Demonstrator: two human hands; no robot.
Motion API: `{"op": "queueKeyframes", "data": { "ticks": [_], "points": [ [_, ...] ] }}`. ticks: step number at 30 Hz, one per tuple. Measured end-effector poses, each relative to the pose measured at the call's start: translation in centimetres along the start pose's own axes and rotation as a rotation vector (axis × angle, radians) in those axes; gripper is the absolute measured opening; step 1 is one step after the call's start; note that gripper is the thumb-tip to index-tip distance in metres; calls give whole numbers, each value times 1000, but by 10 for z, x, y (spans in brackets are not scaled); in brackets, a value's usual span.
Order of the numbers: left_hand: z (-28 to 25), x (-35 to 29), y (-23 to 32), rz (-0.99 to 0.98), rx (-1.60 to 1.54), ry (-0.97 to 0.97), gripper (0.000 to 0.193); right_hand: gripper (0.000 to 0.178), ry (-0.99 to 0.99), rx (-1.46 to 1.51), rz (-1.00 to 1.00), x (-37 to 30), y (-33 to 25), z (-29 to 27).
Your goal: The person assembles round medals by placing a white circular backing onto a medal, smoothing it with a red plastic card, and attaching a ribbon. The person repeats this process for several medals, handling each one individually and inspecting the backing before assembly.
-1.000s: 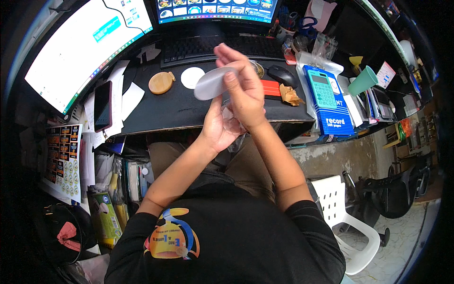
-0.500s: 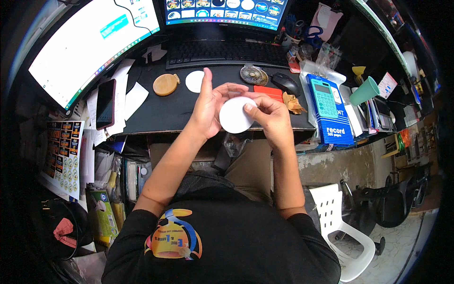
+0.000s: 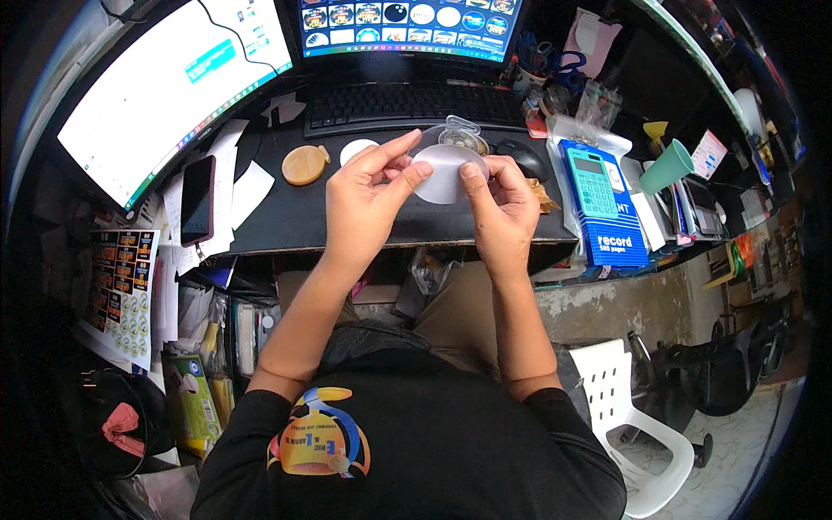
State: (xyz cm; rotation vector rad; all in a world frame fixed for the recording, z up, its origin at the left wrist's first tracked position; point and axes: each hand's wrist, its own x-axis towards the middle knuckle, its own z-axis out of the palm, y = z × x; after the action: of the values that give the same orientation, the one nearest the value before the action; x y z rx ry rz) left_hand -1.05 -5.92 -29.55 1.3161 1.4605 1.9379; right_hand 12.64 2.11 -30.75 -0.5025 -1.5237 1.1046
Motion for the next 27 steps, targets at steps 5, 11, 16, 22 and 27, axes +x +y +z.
{"op": "queueKeyframes", "data": {
  "ticks": [5,11,16,22,27],
  "points": [
    [2,1,10,18,-29,56,29,13,48,-62,-91,2,-3,6],
    [-2,1,19,16,-122,36,22,17,61,88,-83,3,-22,8],
    [-6,4,32,23,-172,25,21,27,-45,316,116,18,-38,-3],
    [-13,20,59,104,-33,-7,21,23,-55,240,22,30,-62,-11],
    [-19,39,79,127,-183,-83,25,23,-12,176,-86,37,-87,-7]
  ]
}}
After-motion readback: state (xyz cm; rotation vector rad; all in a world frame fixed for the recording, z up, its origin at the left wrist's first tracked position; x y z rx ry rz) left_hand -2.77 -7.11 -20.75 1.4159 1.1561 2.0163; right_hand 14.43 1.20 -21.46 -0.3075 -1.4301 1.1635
